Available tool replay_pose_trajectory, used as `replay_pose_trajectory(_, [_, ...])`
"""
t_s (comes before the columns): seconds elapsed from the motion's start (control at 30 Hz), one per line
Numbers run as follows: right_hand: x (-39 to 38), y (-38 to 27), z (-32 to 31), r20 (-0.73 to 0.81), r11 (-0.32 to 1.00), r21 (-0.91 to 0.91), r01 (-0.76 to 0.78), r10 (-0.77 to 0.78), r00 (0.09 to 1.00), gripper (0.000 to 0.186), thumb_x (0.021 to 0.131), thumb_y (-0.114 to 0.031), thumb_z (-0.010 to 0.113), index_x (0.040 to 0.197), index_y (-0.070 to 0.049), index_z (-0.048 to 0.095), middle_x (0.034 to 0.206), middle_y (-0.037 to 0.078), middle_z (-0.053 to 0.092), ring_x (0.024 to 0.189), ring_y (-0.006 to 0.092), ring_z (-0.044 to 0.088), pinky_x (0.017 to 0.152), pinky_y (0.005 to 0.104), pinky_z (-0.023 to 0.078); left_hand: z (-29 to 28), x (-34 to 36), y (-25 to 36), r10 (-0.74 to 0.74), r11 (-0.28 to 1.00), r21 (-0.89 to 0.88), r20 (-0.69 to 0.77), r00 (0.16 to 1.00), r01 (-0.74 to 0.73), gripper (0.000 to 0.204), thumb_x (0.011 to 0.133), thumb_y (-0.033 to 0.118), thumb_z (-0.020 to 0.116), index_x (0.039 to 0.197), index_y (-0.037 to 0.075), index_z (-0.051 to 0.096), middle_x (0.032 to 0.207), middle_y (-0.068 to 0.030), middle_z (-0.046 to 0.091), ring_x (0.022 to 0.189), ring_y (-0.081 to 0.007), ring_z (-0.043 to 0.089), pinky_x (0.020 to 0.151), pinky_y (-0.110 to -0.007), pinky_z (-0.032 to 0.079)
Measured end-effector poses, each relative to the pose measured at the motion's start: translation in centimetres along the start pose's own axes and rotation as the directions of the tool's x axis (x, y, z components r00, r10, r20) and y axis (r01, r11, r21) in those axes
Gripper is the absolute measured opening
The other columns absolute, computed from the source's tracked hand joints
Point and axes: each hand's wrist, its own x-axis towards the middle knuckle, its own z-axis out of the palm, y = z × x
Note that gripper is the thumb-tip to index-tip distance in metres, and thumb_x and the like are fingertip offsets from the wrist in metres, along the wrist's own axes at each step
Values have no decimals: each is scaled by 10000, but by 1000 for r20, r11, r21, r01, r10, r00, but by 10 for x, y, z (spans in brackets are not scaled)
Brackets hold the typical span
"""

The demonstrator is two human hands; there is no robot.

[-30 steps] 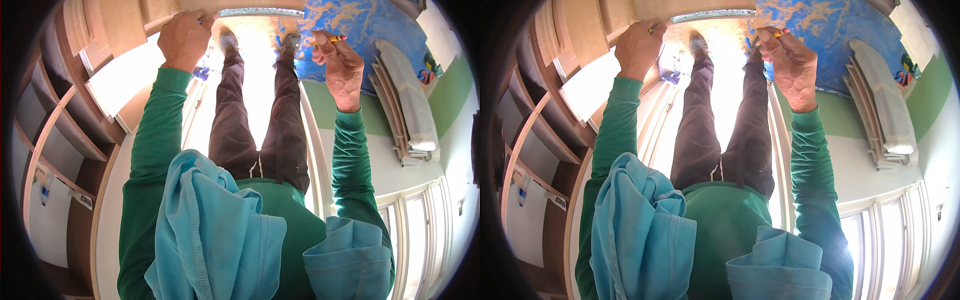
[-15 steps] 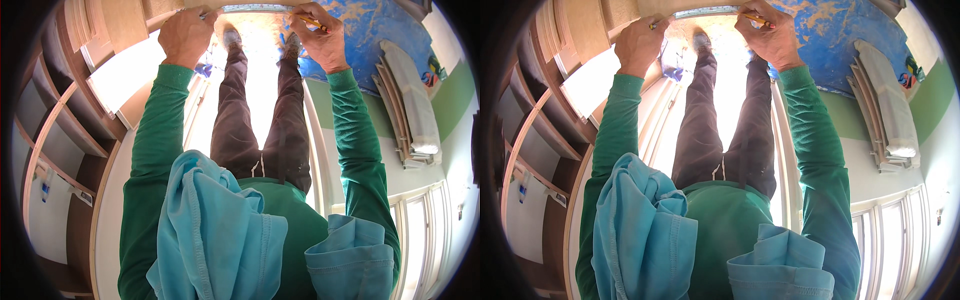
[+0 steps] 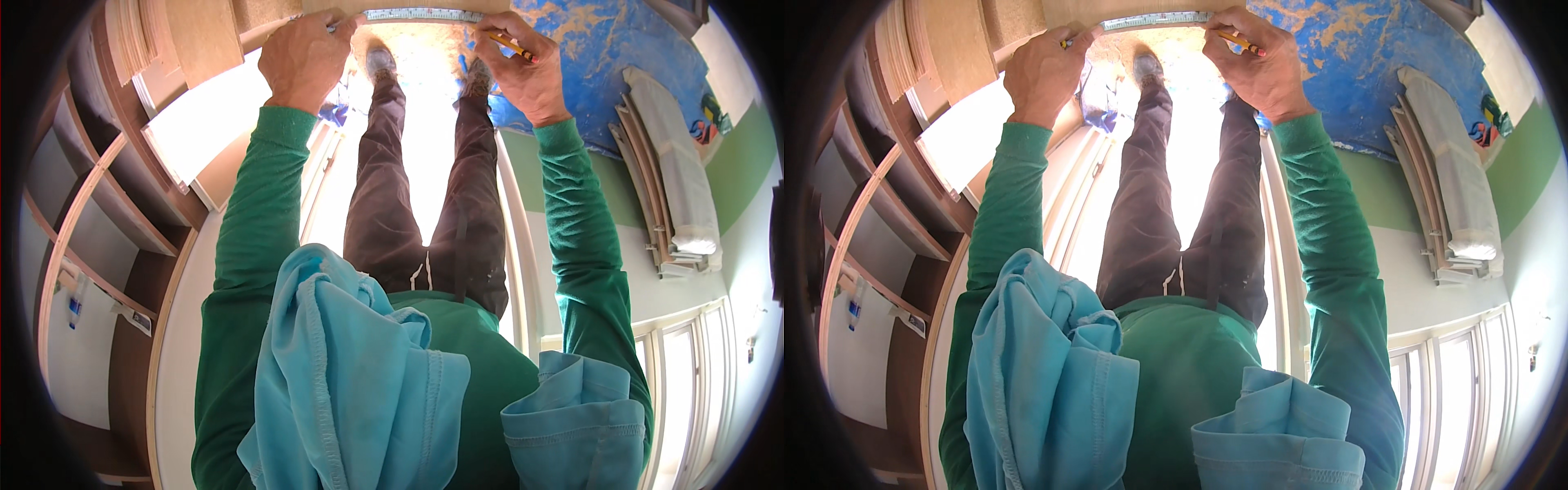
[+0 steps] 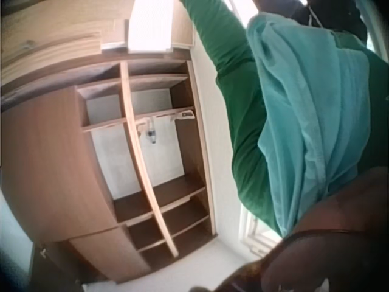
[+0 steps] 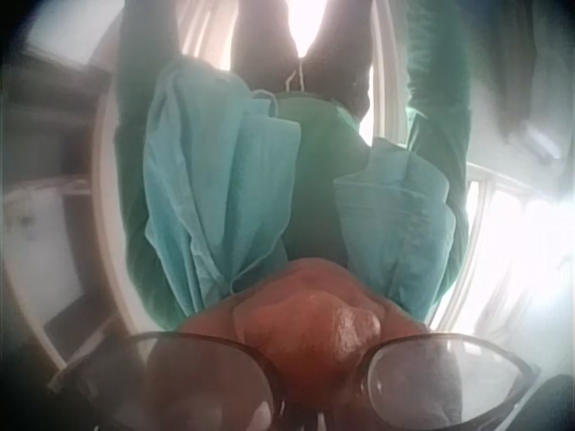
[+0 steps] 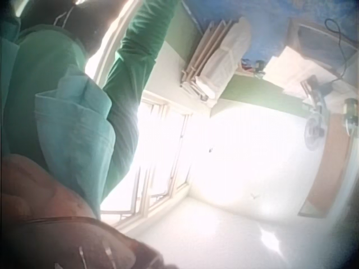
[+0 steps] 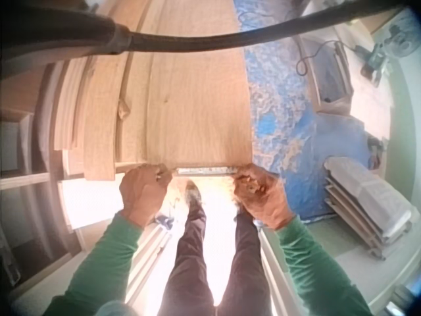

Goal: The person measures and marks a wooden cabinet component with a tape measure and pencil. They then use a power drill to drive screws into the wood, securing the piece in place.

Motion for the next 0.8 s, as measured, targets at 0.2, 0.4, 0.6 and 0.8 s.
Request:
replay_pose_trajectory(0.2, [-1,-2,-2,32,998,-16,-56,57,998,170,941,-78,800,1099,-92,738,1021,12,786,979,125,765,739,267,633,3,0,-3,11,999,-33,-7,1000,-11,615,965,704,629,1182,164,825,971,-122,811,926,-358,764,788,-471,601])
replay_pose_trajectory(0.4, [-1,3,2,-12,998,-42,-56,56,998,176,942,-81,800,1107,-92,740,1028,15,785,994,142,766,759,279,644,3,-1,1,19,1000,-15,-49,999,-20,467,988,591,674,1135,179,839,947,-137,808,899,-362,773,755,-481,605])
replay_pose_trajectory(0.6, [0,0,4,-41,998,-13,-63,62,997,179,904,-109,799,1073,-86,745,996,82,798,904,190,787,716,306,635,-9,0,4,-20,999,-33,49,999,22,643,958,713,628,1214,154,814,1025,-136,809,983,-366,758,843,-472,595])
replay_pose_trajectory(0.8, [1,-2,3,-44,998,13,-65,66,997,184,886,-120,797,1058,-83,744,976,119,804,848,207,794,689,315,630,-3,1,2,-14,1000,-17,34,999,15,621,959,711,631,1198,170,819,991,-130,806,969,-361,758,827,-473,593])
